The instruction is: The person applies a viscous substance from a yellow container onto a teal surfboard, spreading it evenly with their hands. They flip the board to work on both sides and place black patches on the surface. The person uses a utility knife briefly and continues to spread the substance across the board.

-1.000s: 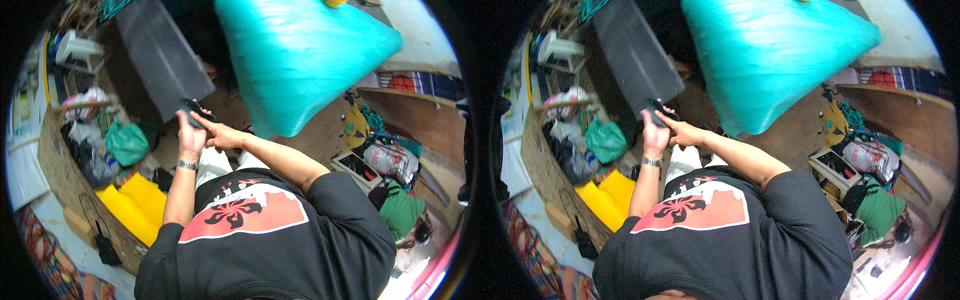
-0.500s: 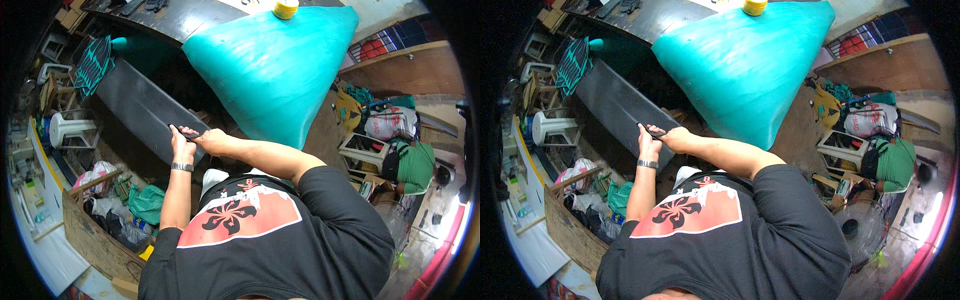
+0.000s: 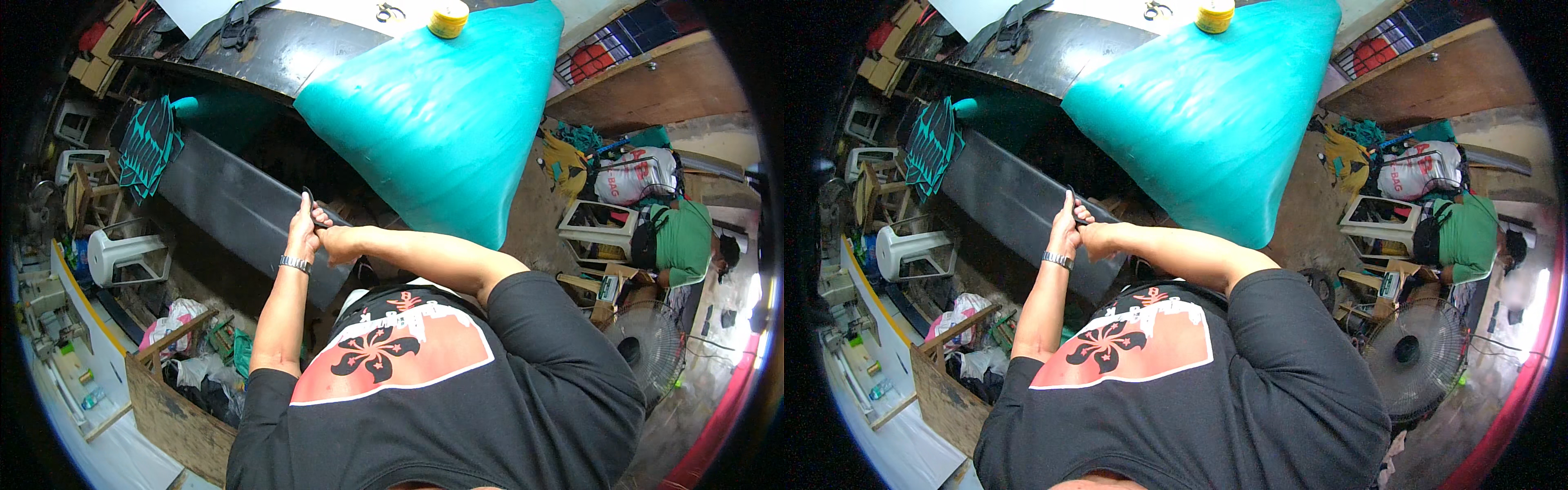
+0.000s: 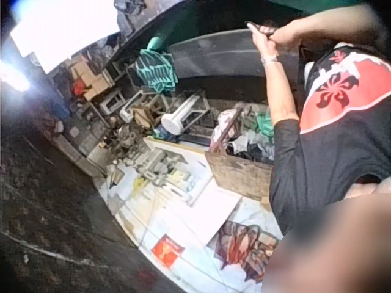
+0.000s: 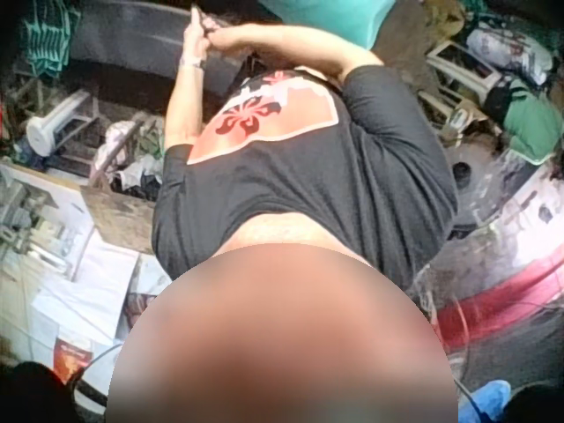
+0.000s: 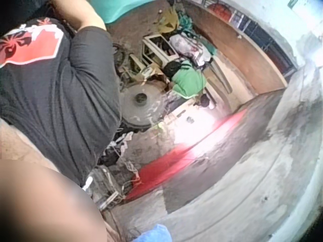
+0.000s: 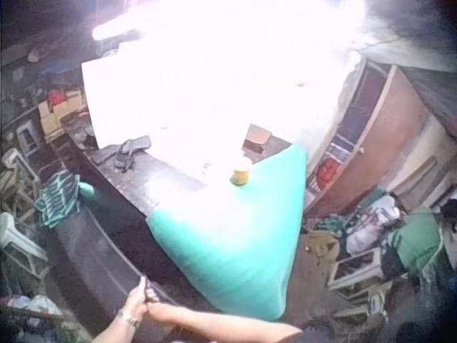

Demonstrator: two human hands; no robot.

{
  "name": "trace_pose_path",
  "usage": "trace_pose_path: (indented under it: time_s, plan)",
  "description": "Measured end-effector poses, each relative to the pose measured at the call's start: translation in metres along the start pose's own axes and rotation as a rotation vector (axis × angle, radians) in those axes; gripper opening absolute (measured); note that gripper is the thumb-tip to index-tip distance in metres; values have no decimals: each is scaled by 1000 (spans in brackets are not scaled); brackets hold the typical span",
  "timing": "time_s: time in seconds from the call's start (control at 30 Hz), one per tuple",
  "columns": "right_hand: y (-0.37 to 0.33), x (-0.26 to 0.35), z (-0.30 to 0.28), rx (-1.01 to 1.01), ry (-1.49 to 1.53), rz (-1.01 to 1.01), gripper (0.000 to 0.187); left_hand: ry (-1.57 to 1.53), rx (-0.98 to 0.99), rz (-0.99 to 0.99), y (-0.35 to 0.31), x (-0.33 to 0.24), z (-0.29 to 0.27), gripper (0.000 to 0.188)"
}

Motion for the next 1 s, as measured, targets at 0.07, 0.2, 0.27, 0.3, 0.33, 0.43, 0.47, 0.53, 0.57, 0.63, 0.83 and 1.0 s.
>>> trace_pose_path:
  time_s: [0.07, 0.2, 0.27, 0.3, 0.33, 0.43, 0.47, 0.53, 0.57, 0.63, 0.83, 1.0]
  plan:
    - [-6, 0, -4, 85, 284, -17, 64, -59, 75, -13, 1, -6, 5, 38]
    - [-20, 11, -14, 181, 1038, -283, 87, -332, 314, 4, -6, -25, 25, 26]
    - [-27, 17, -16, 237, 1293, -443, 89, -410, 491, 10, -12, -35, 42, 27]
    - [-31, 21, -16, 274, 1398, -542, 91, -488, 537, -1, -15, -40, 48, 29]
    - [-35, 23, -18, 302, 1462, -618, 90, -513, 563, -5, -17, -43, 53, 30]
    - [-43, 23, -22, 348, 1547, -743, 84, -484, 675, 6, -23, -53, 65, 30]
    - [-45, 23, -23, 382, 1574, -766, 81, -510, 613, 7, -21, -52, 62, 29]
    - [-44, 20, -24, 407, 1575, -745, 84, -595, 538, 34, -18, -49, 57, 23]
    - [-45, 18, -25, 417, 1562, -751, 85, -654, 529, 23, -17, -45, 56, 21]
    - [-44, 13, -23, 409, 1492, -728, 85, -665, 523, 84, -16, -40, 52, 20]
    - [-60, -48, 2, 113, 1485, -148, 87, -1037, 299, 325, -36, -142, -19, 33]
    - [-56, -59, -40, -674, 952, -170, 74, -340, 65, 485, -47, -141, -30, 45]
Point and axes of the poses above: each hand's wrist, its own y-axis towards the middle knuckle, its own z-axis out of the palm, x = y × z, the point moved 7 cm from there along y, towards the middle knuckle, and after that the axes turned 5 degrees about x, right-handed, at the moved point
